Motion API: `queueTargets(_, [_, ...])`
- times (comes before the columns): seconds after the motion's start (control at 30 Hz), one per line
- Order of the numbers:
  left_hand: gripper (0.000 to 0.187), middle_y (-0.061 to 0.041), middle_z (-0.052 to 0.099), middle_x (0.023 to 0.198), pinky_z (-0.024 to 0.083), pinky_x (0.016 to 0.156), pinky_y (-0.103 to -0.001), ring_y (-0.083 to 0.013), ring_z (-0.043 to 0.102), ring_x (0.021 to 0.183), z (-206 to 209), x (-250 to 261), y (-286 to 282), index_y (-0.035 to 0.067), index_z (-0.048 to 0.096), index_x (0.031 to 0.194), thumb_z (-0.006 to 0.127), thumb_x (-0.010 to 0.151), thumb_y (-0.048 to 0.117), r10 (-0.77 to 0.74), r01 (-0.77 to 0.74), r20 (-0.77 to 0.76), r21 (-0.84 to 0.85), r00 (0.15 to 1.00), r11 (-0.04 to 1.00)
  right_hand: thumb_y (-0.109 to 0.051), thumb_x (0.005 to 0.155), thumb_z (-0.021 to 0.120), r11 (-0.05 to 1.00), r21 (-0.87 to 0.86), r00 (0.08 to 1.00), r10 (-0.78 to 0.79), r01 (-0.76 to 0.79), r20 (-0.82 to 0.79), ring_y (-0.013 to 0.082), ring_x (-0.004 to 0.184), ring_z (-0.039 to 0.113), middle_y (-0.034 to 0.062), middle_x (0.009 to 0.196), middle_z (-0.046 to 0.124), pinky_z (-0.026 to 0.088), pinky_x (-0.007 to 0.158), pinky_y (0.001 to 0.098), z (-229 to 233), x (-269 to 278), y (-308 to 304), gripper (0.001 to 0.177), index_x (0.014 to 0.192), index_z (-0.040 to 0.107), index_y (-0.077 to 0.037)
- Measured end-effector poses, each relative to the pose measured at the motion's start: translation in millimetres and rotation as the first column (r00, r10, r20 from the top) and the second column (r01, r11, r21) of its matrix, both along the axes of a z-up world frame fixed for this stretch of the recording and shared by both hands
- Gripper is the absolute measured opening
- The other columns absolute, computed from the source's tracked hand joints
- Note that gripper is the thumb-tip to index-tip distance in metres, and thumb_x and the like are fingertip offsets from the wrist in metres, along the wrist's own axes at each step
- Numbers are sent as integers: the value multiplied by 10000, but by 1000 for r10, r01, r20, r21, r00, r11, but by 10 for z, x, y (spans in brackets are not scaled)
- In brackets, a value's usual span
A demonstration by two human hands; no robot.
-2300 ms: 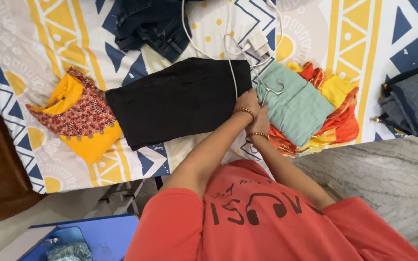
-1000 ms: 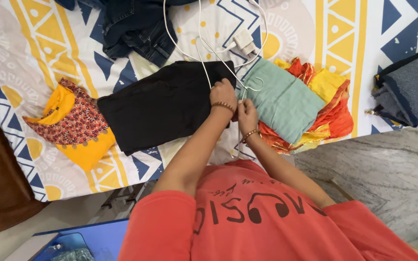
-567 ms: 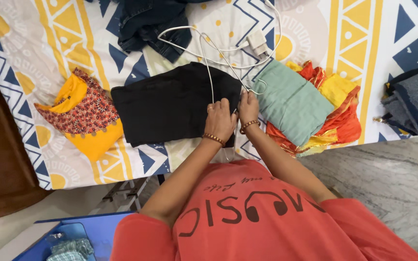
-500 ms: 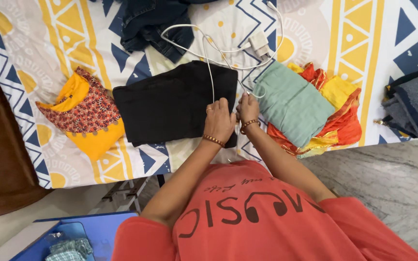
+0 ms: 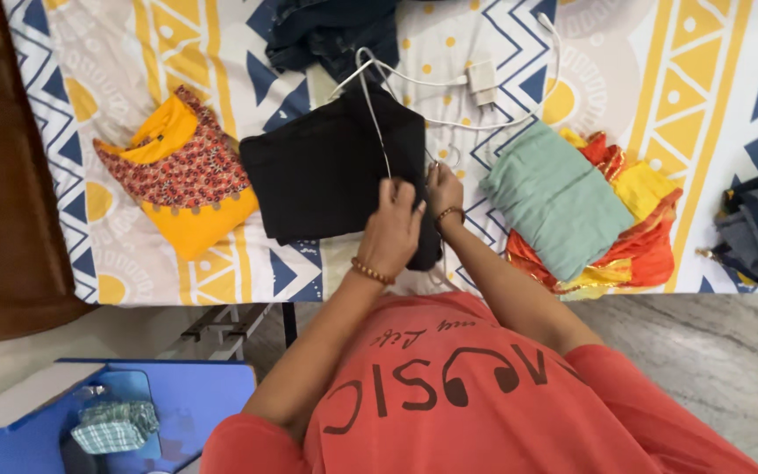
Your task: The person folds a yellow patterned garment and a pair of black pants on a bed. They smooth and align the items, then fold them into compact rectangles. A white hanger is briefly moved aside during the process.
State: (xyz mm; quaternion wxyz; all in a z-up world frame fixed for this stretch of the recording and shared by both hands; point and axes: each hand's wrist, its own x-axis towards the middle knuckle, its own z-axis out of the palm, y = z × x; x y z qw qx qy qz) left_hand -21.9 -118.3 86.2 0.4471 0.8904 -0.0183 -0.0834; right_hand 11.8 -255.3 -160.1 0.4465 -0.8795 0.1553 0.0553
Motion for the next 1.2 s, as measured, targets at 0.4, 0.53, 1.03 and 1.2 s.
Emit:
queueTargets(0.4, [306,-263,573,1133,505,874,-462,-462,603,1015,-344,-301,763,-45,508,1224,607,1057,192,342,-329,169,-105,924,939,-364,1027,571,995,-15,981,90,-94,-171,387,759,680,204,793,701,515,714,484,-442,218,321,409,855,678,-8])
queueTargets(0.53, [347,-258,677,1135,528,859,-446,-451,663,1059,-527,49,1089,8,535,1293,589,1058,257,514,-505,55,-126,856,854,-296,1080,614,798,542,886,24,262,-463,248,643,529,92,757,598,402,570,410,-442,11,358,292,1020,603,-10])
queueTargets(1.03, [357,-166,679,1313,531,955,-438,-382,635,1214,-883,923,876,101,571,1283,653,978,266,442,-436,35,-119,896,892,-184,1025,413,390,534,611,-100,750,-785,192,718,699,75,878,719,581,616,330,-811,110,629,321,1061,698,-42])
queueTargets(1.2, [354,-146,698,1296,533,958,-430,-371,652,1206,-913,1004,825,110,575,1278,655,978,281,477,-472,-1,-138,879,871,-189,1015,412,356,614,673,-61,704,-737,174,711,687,37,886,720,559,594,317,-455,-38,676,302,1067,698,-109])
